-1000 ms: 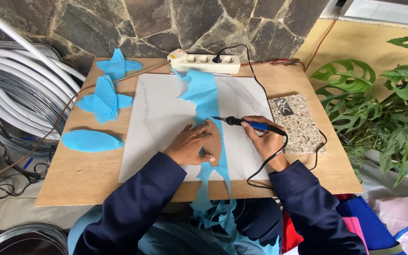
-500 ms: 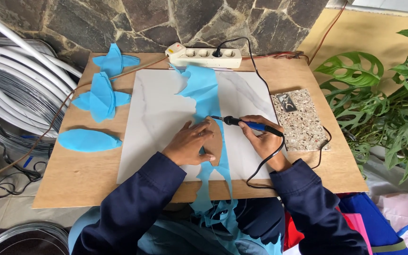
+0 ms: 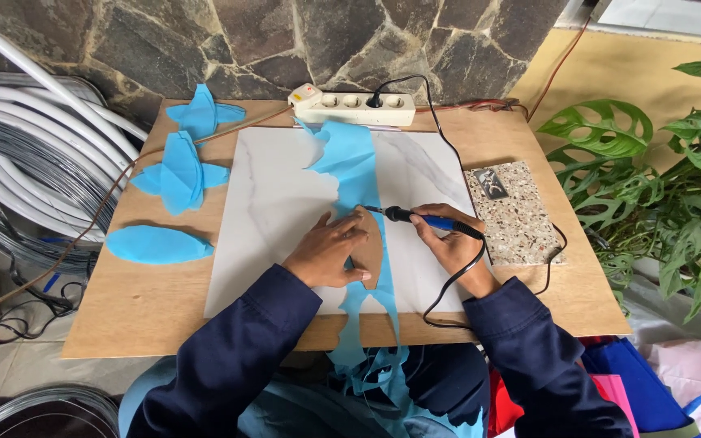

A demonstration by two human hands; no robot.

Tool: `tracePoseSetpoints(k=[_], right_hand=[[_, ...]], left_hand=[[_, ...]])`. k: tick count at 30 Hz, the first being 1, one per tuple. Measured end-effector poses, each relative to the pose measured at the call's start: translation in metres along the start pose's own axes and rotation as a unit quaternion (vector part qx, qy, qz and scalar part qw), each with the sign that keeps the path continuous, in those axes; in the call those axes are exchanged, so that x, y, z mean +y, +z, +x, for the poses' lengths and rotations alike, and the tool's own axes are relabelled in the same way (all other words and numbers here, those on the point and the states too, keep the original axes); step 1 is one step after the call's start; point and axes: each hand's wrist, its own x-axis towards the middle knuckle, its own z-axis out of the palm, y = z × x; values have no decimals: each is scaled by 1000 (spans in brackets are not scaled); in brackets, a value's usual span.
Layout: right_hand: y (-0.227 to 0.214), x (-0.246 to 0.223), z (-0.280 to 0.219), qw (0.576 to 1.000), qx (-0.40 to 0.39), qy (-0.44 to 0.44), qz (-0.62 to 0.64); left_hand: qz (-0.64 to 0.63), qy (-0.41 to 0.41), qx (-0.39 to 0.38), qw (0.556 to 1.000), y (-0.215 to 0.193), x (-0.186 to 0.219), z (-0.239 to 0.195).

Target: Using a heat-cutting tool to cut out specific shapes from blue fabric using a cardboard template on a cutting table.

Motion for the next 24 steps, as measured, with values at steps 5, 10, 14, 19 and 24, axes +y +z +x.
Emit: tracePoseSetpoints(k=[5,10,14,19,24], right_hand=[[-5,-7,-1,1000,-10,15,1],[-9,-11,-3,1000,-21,10,-13],[-13,-17,-7,999,-28,9,-24],[-14,-26,-11,999,-36,-9,-34],[-14,-34,-18,996,-40,-35,-68]], left_hand=[[9,-5,-19,1000,-1,0,1],[16,-17,-39,999,-1,1,2],[8,-20,-51,998,-5,4,0],[0,-20,-55,998,-11,7,-1],[-7,-26,-62,998,-8,4,0]])
